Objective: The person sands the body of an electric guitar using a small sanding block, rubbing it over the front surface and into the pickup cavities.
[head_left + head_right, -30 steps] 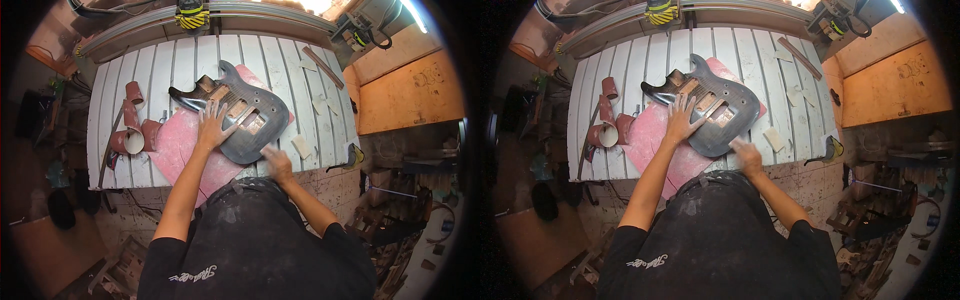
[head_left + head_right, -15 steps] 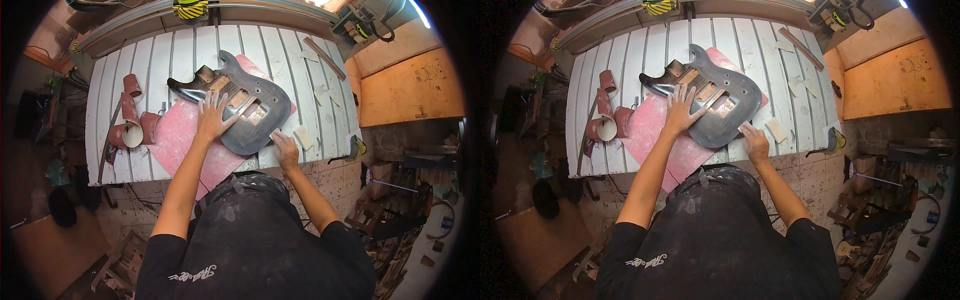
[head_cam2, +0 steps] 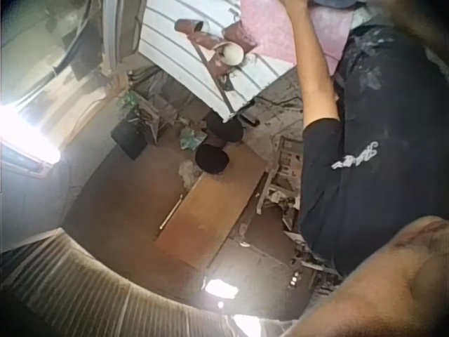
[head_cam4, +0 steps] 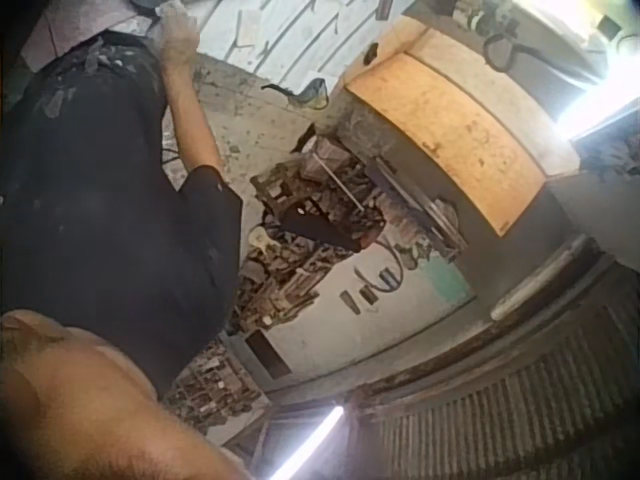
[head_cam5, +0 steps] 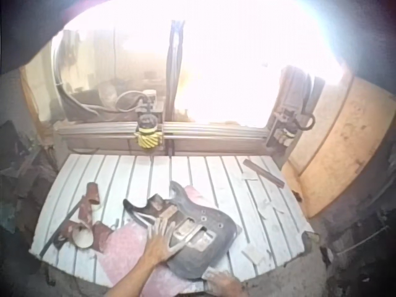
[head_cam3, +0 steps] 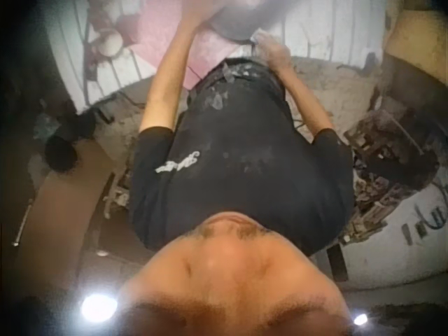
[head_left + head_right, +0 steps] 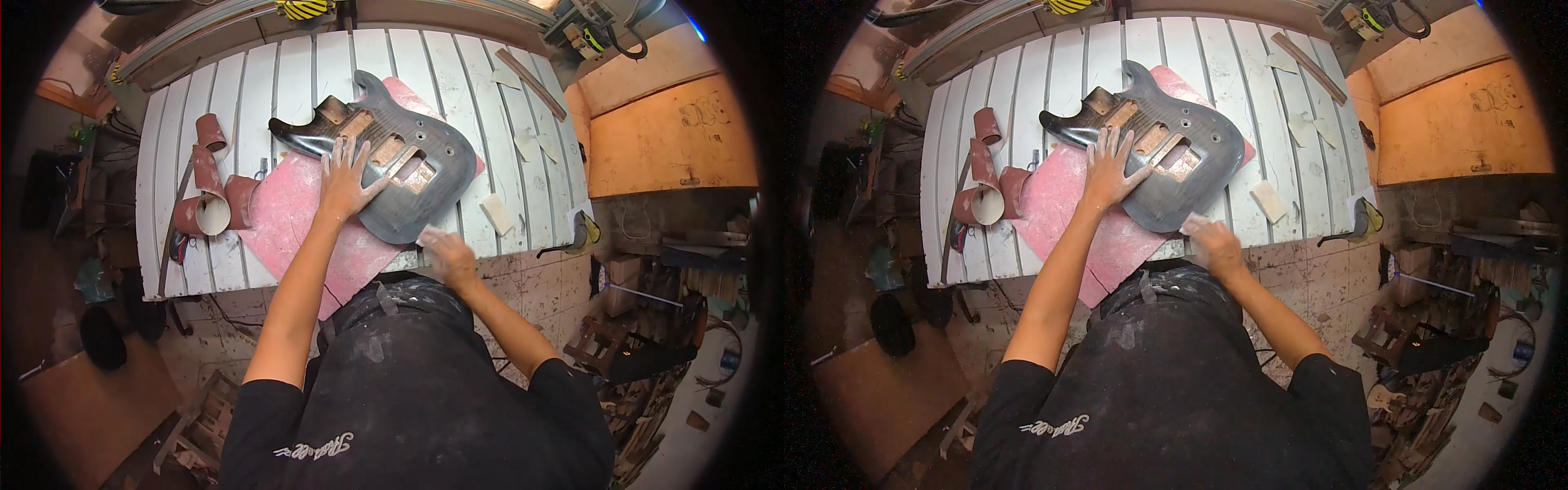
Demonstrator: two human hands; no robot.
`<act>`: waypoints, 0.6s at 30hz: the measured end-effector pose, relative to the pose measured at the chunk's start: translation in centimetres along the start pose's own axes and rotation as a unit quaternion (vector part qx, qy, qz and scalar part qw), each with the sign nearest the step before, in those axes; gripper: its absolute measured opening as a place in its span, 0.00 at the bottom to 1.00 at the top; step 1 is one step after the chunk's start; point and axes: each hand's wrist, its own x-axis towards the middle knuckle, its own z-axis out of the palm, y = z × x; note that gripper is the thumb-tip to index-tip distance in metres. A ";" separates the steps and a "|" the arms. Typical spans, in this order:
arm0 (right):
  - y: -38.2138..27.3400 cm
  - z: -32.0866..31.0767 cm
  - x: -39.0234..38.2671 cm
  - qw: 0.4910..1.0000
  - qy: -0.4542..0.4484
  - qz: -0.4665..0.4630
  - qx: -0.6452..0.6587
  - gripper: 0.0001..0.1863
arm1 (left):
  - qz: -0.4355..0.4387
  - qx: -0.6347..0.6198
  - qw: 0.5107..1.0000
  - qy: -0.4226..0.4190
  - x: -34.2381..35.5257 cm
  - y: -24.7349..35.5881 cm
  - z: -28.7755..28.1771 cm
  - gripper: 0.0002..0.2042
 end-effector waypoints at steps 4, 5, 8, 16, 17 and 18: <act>0.8 0.4 1.1 0.992 0.100 0.068 -0.035 0.22 | -0.001 -0.005 1.000 0.001 -0.1 0.1 0.3 0.48; -0.2 0.4 0.8 0.996 0.078 0.039 -0.019 0.22 | -0.004 -0.005 1.000 0.000 -0.4 -0.1 0.2 0.48; -0.9 0.4 -0.1 1.000 0.026 0.010 0.012 0.22 | 0.002 -0.003 1.000 0.004 0.0 -0.1 0.1 0.48; -1.0 1.2 -0.3 0.997 0.070 0.019 0.011 0.20 | 0.002 -0.006 1.000 0.005 -0.3 -0.1 0.1 0.48; -0.2 0.7 -0.4 0.998 0.049 0.021 0.019 0.19 | 0.002 -0.007 1.000 0.006 -0.1 0.0 0.1 0.48; 0.3 0.2 -0.3 0.999 0.028 0.025 0.028 0.19 | 0.001 -0.009 1.000 0.006 -0.1 0.0 0.2 0.48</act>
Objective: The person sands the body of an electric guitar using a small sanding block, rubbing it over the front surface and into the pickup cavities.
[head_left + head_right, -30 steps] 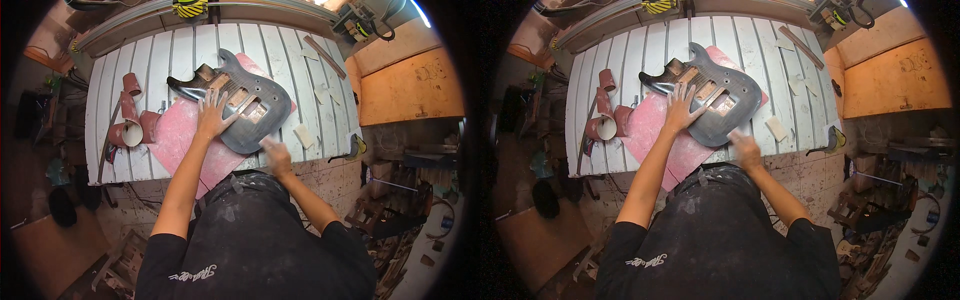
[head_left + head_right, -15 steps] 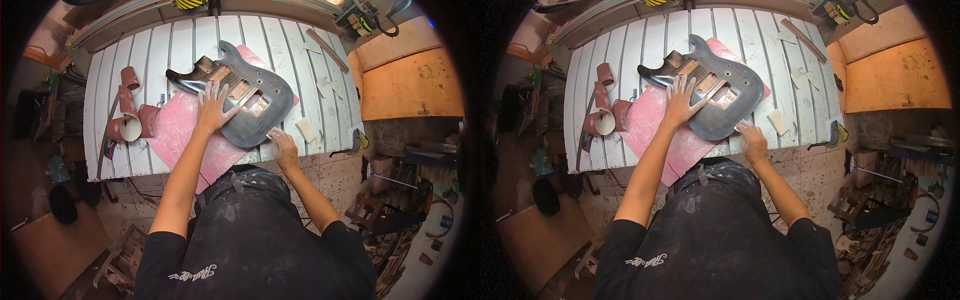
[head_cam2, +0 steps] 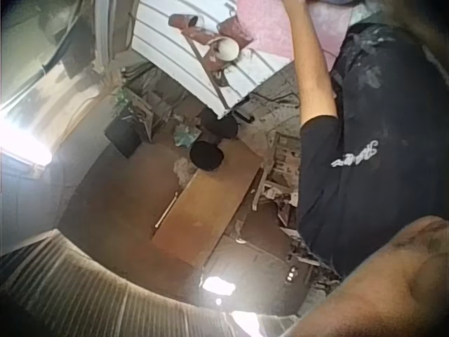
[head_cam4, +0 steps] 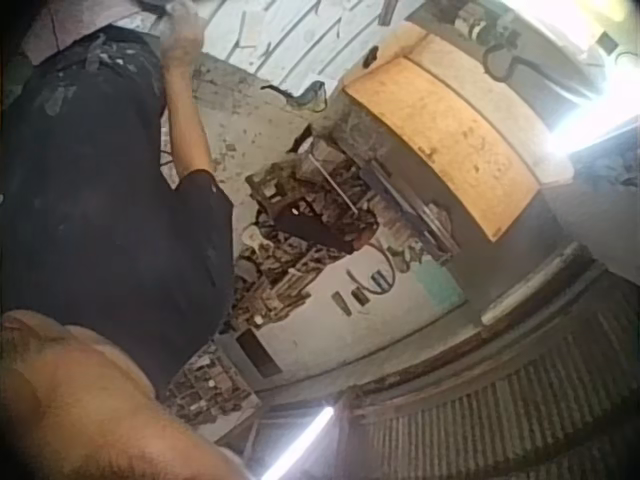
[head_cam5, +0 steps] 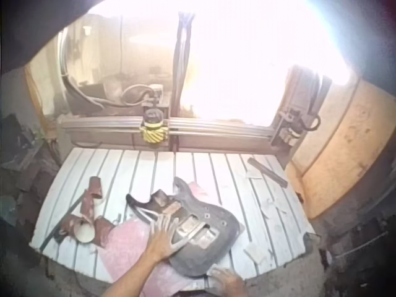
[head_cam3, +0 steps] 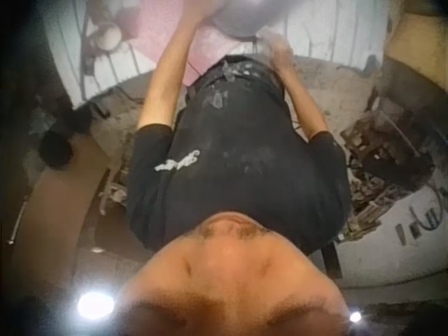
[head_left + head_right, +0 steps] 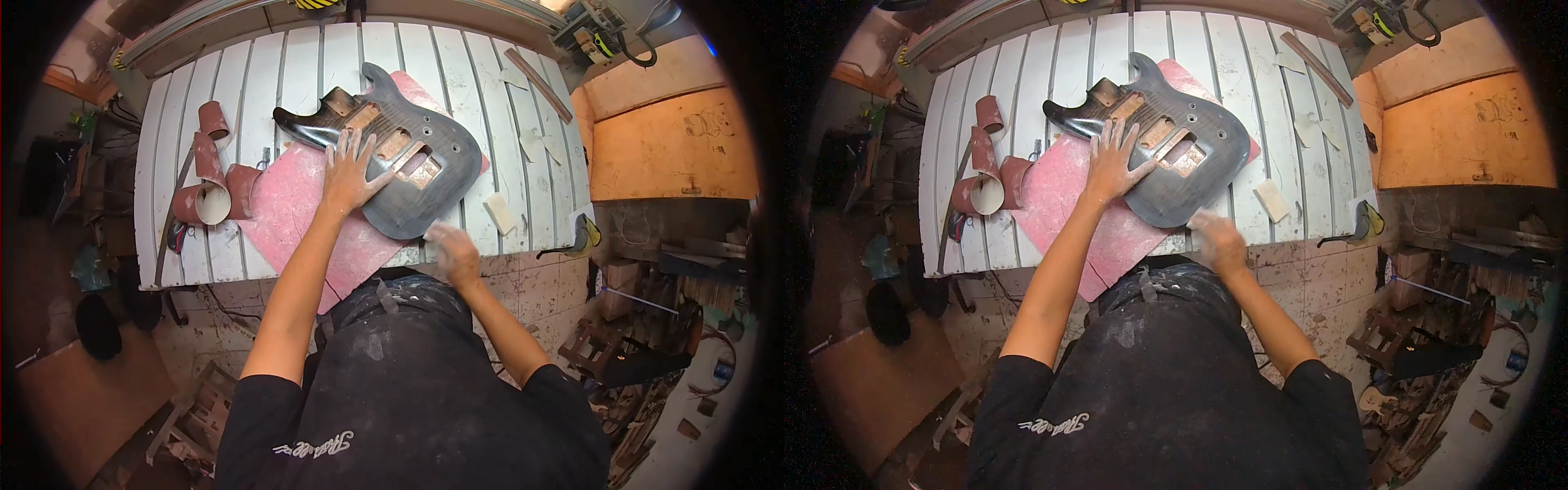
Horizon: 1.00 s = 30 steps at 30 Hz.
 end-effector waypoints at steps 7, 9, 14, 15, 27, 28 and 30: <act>-1.7 -0.2 0.5 1.000 -0.002 0.020 -0.008 0.20 | 0.000 0.009 1.000 0.006 -0.2 -0.2 0.1 0.47; 2.2 0.2 0.3 0.999 0.036 -0.022 -0.032 0.19 | 0.004 0.005 1.000 0.008 0.1 0.1 0.1 0.47; 2.9 -0.4 2.2 0.990 0.099 0.062 -0.074 0.22 | 0.004 0.001 1.000 0.013 -0.1 0.0 0.4 0.47; 1.7 -0.1 1.5 0.996 0.059 0.023 -0.061 0.23 | 0.003 -0.001 1.000 0.010 -0.2 -0.1 0.3 0.47; 1.6 -0.3 2.4 0.999 0.029 -0.020 -0.041 0.24 | -0.006 -0.006 1.000 -0.006 -0.2 -0.3 -0.4 0.48; 2.1 -0.5 2.1 0.998 0.028 -0.056 -0.030 0.24 | -0.004 -0.008 1.000 -0.010 -0.2 0.0 -0.3 0.48; 4.2 -0.1 3.1 0.996 0.065 -0.038 -0.055 0.24 | -0.001 -0.012 1.000 -0.009 0.1 0.2 -0.1 0.48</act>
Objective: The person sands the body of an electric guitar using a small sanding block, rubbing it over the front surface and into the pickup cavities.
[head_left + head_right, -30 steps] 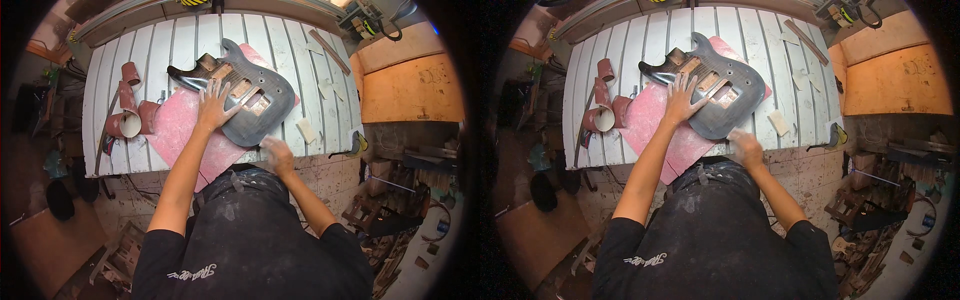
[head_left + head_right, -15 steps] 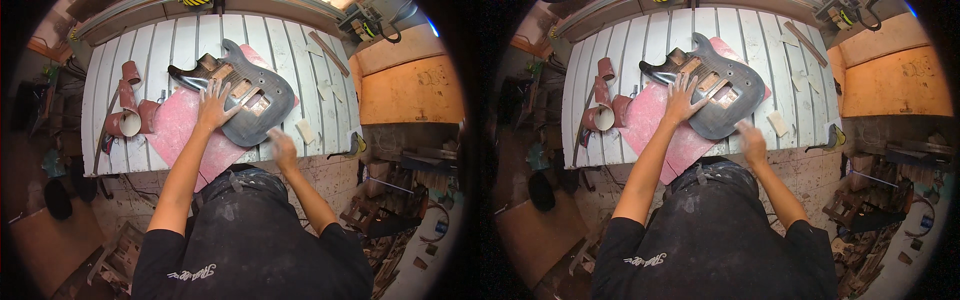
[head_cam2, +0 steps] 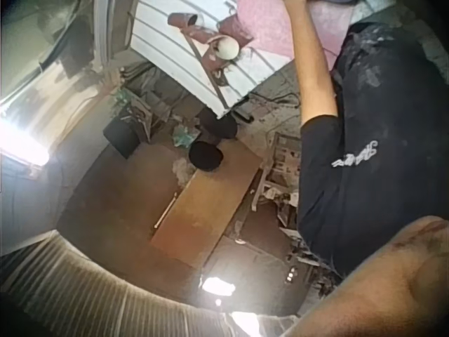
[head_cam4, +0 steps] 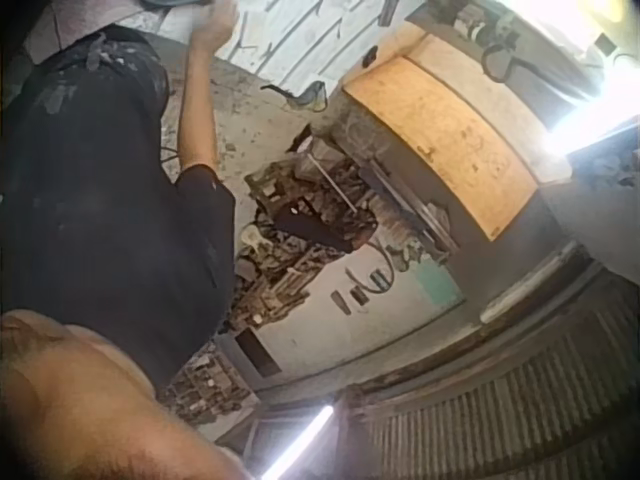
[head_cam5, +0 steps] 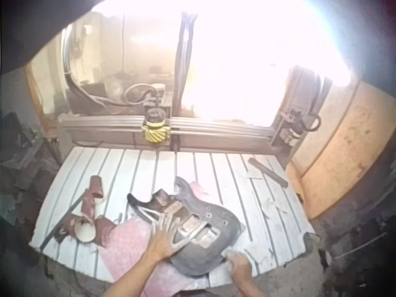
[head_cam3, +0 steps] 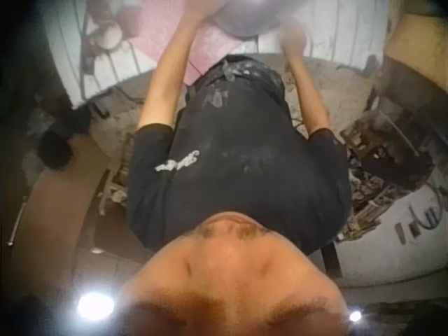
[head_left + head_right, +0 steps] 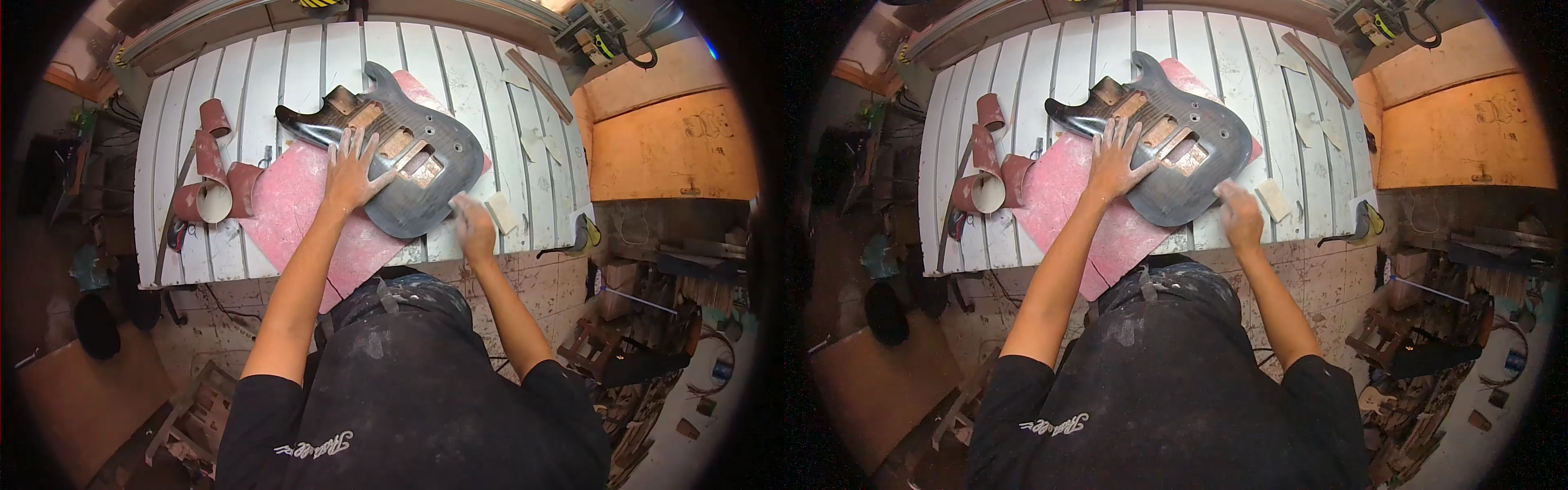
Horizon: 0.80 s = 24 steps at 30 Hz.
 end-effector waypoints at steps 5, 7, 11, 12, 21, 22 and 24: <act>-6.4 0.5 -1.1 0.998 -0.039 0.057 -0.001 0.25 | -0.005 0.004 1.000 0.002 -0.4 -0.4 -0.2 0.48; -5.8 0.4 -1.5 0.997 -0.069 0.009 0.024 0.26 | -0.007 0.001 1.000 -0.003 -0.4 -0.2 -0.4 0.48; -0.7 -0.5 2.1 0.991 0.018 0.117 -0.066 0.26 | -0.008 0.006 1.000 -0.004 -0.4 -0.1 -0.3 0.48; -1.2 -0.2 1.7 0.991 0.019 0.118 -0.067 0.26 | -0.007 0.010 1.000 0.002 -0.4 0.0 -0.3 0.47; 1.5 0.3 2.8 0.995 0.045 0.052 -0.068 0.23 | 0.003 0.008 1.000 0.003 -0.1 -0.1 0.1 0.47; 1.4 0.1 3.3 0.989 0.058 0.082 -0.109 0.24 | 0.003 0.021 1.000 0.017 0.0 -0.2 0.1 0.47; -1.3 1.6 1.2 0.989 -0.017 0.097 -0.112 0.27 | 0.001 0.021 1.000 0.009 0.1 0.0 0.0 0.47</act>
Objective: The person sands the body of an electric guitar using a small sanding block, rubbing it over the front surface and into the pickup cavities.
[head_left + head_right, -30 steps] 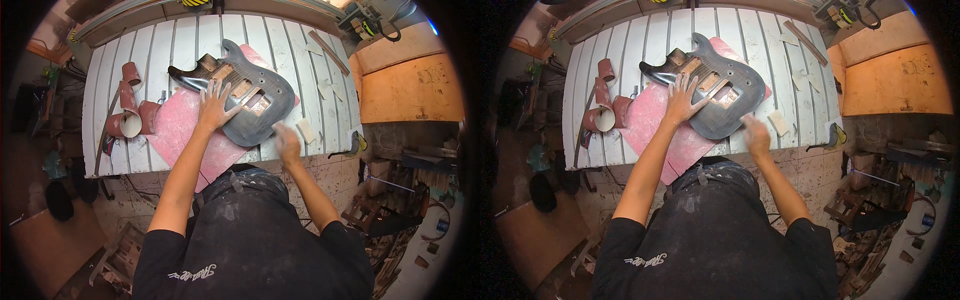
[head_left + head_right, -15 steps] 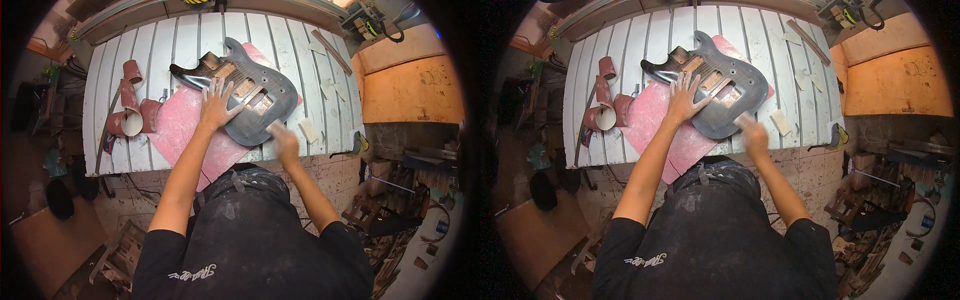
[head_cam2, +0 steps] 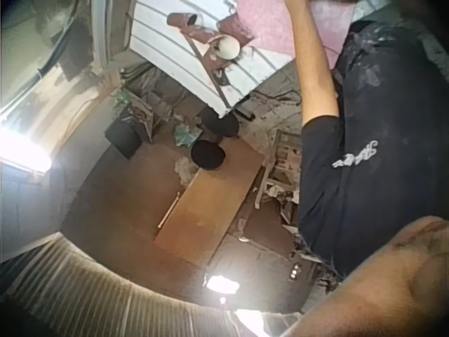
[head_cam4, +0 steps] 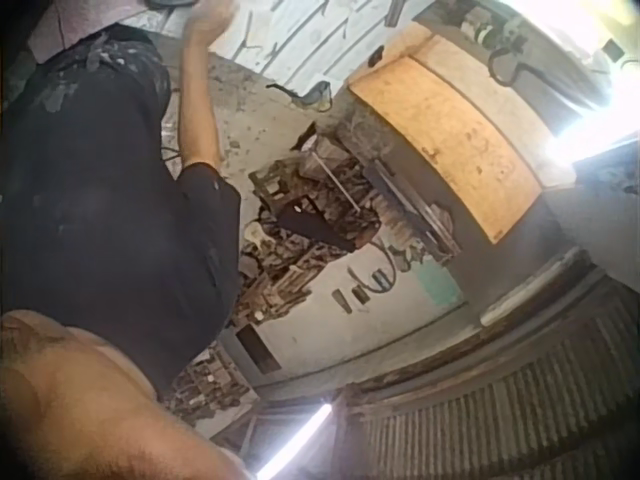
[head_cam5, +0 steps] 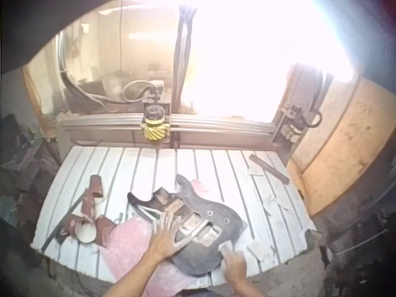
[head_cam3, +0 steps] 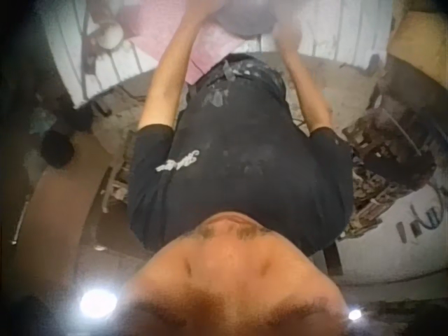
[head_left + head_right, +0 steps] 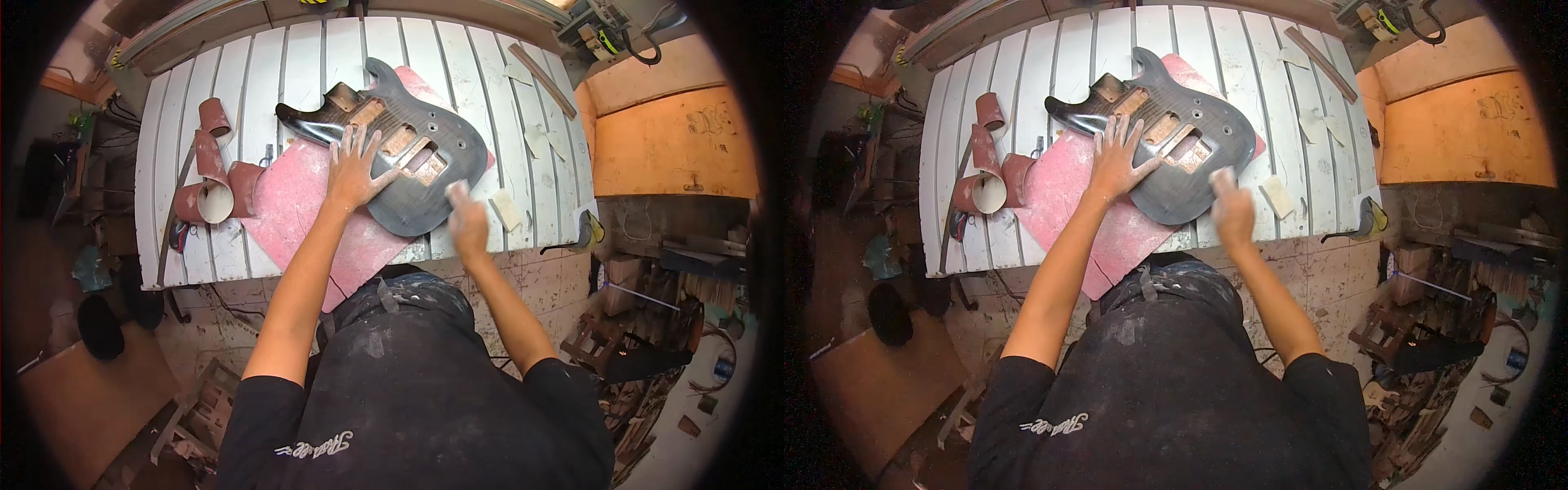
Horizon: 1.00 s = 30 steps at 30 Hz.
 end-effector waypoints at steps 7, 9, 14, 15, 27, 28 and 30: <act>0.8 -1.6 1.5 0.997 0.030 -0.027 0.060 0.23 | -0.003 -0.006 1.000 -0.004 -0.3 -0.2 -0.2 0.47; 0.5 -1.4 1.7 0.996 0.066 0.006 0.052 0.23 | -0.004 -0.006 1.000 0.001 -0.3 -0.1 -0.2 0.47; -5.6 -1.1 -4.4 0.989 -0.081 -0.072 0.100 0.28 | -0.001 -0.020 1.000 -0.010 -0.2 -0.3 -0.2 0.49; -5.8 -1.2 -4.0 0.989 -0.082 -0.072 0.100 0.28 | -0.001 -0.020 1.000 -0.011 -0.2 -0.3 -0.2 0.49; -6.8 -1.6 -2.1 0.980 -0.122 -0.154 0.017 0.31 | -0.001 -0.016 1.000 0.003 -0.2 -0.3 0.2 0.49; -7.3 -1.7 -1.7 0.980 -0.124 -0.155 0.018 0.31 | -0.001 -0.013 1.000 0.005 -0.3 -0.4 0.2 0.49; -7.9 -2.0 -1.2 0.981 -0.143 -0.132 0.004 0.30 | -0.001 -0.009 1.000 0.006 -0.5 -0.6 0.2 0.49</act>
